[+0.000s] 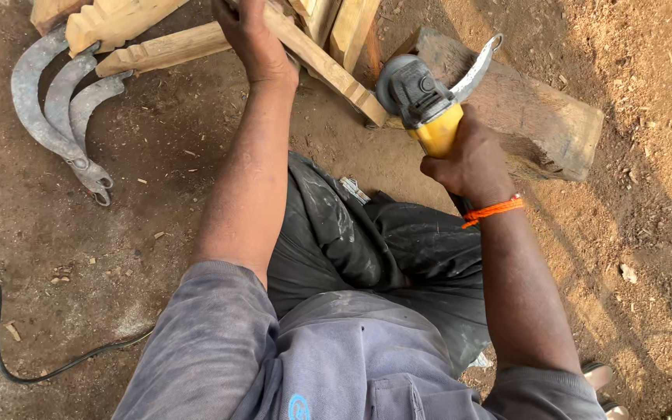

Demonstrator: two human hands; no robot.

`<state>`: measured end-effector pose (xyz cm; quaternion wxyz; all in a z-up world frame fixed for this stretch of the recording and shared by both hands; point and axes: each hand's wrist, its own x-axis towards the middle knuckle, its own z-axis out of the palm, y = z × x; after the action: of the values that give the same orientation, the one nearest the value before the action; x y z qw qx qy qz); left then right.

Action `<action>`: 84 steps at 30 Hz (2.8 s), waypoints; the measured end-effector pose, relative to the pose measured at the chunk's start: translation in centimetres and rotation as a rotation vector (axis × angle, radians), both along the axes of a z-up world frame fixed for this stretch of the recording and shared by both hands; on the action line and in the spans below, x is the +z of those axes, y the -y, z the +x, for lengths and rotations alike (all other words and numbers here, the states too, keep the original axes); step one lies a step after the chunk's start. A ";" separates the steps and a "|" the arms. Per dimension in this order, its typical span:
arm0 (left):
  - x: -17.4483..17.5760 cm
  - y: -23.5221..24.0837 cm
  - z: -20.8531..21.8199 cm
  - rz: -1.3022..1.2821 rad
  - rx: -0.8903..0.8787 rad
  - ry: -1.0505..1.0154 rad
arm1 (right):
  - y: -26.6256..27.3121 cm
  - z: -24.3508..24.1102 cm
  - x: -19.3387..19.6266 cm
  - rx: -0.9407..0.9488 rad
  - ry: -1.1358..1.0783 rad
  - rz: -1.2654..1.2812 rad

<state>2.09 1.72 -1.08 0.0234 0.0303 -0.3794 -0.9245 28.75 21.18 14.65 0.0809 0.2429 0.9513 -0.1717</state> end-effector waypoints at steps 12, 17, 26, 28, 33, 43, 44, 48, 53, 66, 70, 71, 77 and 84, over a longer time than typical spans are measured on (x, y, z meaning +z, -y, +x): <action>-1.8 -0.3 -0.9 -0.167 -0.014 0.119 | -6.4 3.4 -0.3 -0.311 0.095 0.061; -3.3 0.0 -1.5 -0.195 0.002 0.148 | -4.7 4.4 -1.7 -0.149 0.073 0.068; -4.4 0.3 -1.9 -0.208 -0.066 0.155 | -5.8 5.1 -1.3 -0.239 0.050 0.079; -4.5 0.4 -2.0 -0.227 -0.057 0.141 | -5.2 5.5 -2.0 -0.189 0.031 0.074; -4.9 0.5 -1.7 -0.216 -0.062 0.196 | -5.1 6.6 -2.1 -0.159 -0.106 0.063; -5.0 0.3 -1.8 -0.190 -0.038 0.137 | -2.3 5.2 -1.5 -0.142 -0.033 0.019; -5.0 0.3 -1.6 -0.180 -0.036 0.161 | -2.2 5.5 -1.4 -0.175 -0.046 -0.009; -4.4 0.3 -1.6 -0.235 -0.032 0.147 | -3.1 4.9 -0.3 -0.217 -0.053 0.099; -4.4 0.0 -1.6 -0.229 -0.026 0.122 | -1.4 4.5 -1.5 -0.151 -0.020 0.019; -4.2 -0.6 -1.6 -0.257 0.010 0.140 | -0.4 3.5 -0.2 -0.170 -0.007 0.029; -4.5 -0.2 -1.5 -0.254 -0.004 0.156 | 1.1 1.3 -0.3 -0.099 0.001 0.012; -4.4 -0.2 -1.6 -0.250 -0.001 0.150 | 1.2 0.4 -0.2 -0.093 0.033 0.009; -3.9 -0.1 -1.5 -0.248 0.000 0.174 | 0.9 -0.1 0.2 -0.038 0.084 0.011; -4.6 -0.7 -1.3 -0.143 0.010 0.128 | -0.5 2.1 0.8 -0.177 0.093 0.072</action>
<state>0.75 2.41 -5.68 0.0057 0.0896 -0.4449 -0.8911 30.81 21.66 15.49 0.1009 0.3366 0.9268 -0.1323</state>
